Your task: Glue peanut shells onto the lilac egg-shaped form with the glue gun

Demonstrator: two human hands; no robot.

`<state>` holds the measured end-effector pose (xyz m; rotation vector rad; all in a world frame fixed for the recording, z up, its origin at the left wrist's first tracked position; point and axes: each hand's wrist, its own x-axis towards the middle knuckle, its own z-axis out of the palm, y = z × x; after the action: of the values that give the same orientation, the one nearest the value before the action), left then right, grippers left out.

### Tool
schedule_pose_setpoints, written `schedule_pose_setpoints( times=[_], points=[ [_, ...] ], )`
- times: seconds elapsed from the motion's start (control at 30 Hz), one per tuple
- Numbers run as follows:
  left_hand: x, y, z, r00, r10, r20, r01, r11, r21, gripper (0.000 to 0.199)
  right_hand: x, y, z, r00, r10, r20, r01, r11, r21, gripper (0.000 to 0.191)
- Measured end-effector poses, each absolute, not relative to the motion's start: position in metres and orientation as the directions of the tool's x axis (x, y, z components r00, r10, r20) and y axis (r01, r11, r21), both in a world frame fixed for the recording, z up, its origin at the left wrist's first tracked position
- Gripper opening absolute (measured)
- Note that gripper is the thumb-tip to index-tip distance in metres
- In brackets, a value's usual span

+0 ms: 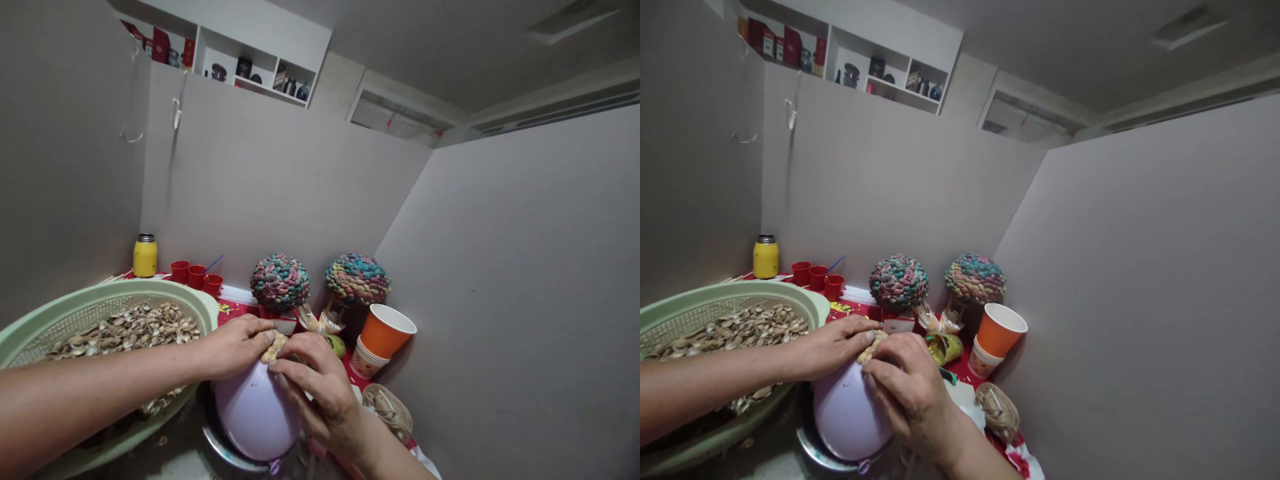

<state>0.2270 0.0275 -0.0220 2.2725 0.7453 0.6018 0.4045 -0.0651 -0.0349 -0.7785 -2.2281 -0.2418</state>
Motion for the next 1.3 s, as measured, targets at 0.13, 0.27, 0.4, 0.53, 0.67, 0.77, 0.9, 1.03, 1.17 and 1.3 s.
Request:
schedule_pose_setpoints(
  times=[0.13, 0.27, 0.4, 0.53, 0.67, 0.77, 0.9, 1.03, 1.17, 1.3],
  points=[
    [0.227, 0.029, -0.024, 0.722, 0.659, 0.212, 0.352, -0.613, 0.707, 0.051, 0.405, -0.065, -0.037, -0.521, 0.460, 0.719, 0.609, 0.790, -0.063, 0.031],
    [0.226, 0.028, -0.025, 0.719, 0.657, 0.228, 0.338, -0.616, 0.711, 0.050, 0.405, -0.065, -0.039, -0.528, 0.459, 0.715, 0.621, 0.783, -0.045, 0.034],
    [0.224, 0.025, -0.020, 0.753, 0.608, 0.253, 0.264, -0.630, 0.731, 0.052, 0.405, -0.065, -0.039, -0.501, 0.466, 0.729, 0.632, 0.773, -0.059, 0.035],
    [0.222, 0.022, -0.015, 0.764, 0.593, 0.254, 0.232, -0.620, 0.749, 0.059, 0.405, -0.069, -0.039, -0.411, 0.460, 0.787, 0.635, 0.764, -0.115, 0.040],
    [0.222, 0.021, -0.014, 0.761, 0.598, 0.251, 0.231, -0.611, 0.757, 0.059, 0.403, -0.072, -0.040, -0.277, 0.504, 0.818, 0.685, 0.701, -0.200, 0.037],
    [0.222, 0.022, -0.015, 0.763, 0.594, 0.255, 0.223, -0.612, 0.759, 0.057, 0.399, -0.073, -0.043, -0.200, 0.611, 0.766, 0.732, 0.613, -0.298, 0.037],
    [0.222, 0.023, -0.016, 0.769, 0.584, 0.261, 0.213, -0.618, 0.756, 0.056, 0.389, -0.076, -0.048, -0.171, 0.671, 0.721, 0.739, 0.572, -0.357, 0.036],
    [0.222, 0.023, -0.015, 0.770, 0.584, 0.256, 0.219, -0.619, 0.754, 0.059, 0.381, -0.077, -0.050, -0.148, 0.600, 0.786, 0.719, 0.611, -0.332, 0.023],
    [0.221, 0.021, -0.012, 0.780, 0.571, 0.255, 0.192, -0.606, 0.772, 0.058, 0.381, -0.074, -0.049, -0.204, 0.525, 0.827, 0.735, 0.640, -0.225, 0.026],
    [0.221, 0.020, -0.011, 0.781, 0.568, 0.258, 0.169, -0.591, 0.789, 0.058, 0.387, -0.072, -0.047, -0.316, 0.457, 0.831, 0.731, 0.676, -0.094, 0.032]
  ],
)
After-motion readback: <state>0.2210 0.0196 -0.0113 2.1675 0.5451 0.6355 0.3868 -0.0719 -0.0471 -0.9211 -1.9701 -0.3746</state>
